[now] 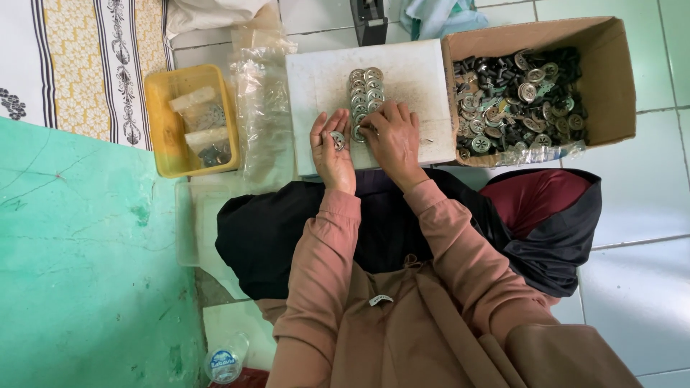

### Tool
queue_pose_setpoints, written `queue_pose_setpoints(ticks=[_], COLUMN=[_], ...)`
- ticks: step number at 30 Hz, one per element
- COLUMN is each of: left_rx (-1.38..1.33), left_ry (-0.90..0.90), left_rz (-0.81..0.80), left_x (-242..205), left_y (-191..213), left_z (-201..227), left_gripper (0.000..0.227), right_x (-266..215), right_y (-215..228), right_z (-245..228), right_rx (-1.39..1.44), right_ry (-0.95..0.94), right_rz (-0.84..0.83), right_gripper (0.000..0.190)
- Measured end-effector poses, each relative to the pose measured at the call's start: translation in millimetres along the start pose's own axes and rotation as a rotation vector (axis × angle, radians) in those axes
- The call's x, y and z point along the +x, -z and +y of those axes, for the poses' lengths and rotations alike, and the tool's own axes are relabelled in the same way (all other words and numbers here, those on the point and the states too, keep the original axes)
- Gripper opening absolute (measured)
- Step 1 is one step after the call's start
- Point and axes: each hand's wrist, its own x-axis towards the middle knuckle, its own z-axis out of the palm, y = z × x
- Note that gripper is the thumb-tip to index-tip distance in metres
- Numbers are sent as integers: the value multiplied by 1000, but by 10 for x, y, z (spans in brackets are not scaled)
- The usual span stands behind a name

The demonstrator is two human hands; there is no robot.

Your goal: The person sorts metal buttons from a cardboard box, arranges them in rows on a white board, and then places them into a small plastic bag. The person seals the bag and places it into a yellow container.

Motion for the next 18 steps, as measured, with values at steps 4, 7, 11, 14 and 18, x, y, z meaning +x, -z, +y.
queue_pose_setpoints(ticks=[4, 7, 11, 14, 18], left_rx=[1, -53, -87, -44, -8], left_ry=[7, 21, 34, 33, 48], left_rz=[-7, 0, -18, -33, -41], left_x=[23, 19, -2, 22, 8], left_y=[2, 43, -65, -134, -155], left_z=[4, -30, 61, 87, 122], left_gripper=[34, 35, 36, 36, 37], right_x=[10, -9, -114, -99, -87], right_y=[-43, 8, -205, -167, -136], right_z=[39, -12, -82, -265, -376], right_rx=[-9, 115, 270, 358, 490], right_ry=[50, -27, -97, -134, -231], right_rz=[22, -12, -20, -50, -97], right_gripper=[17, 12, 14, 25, 22])
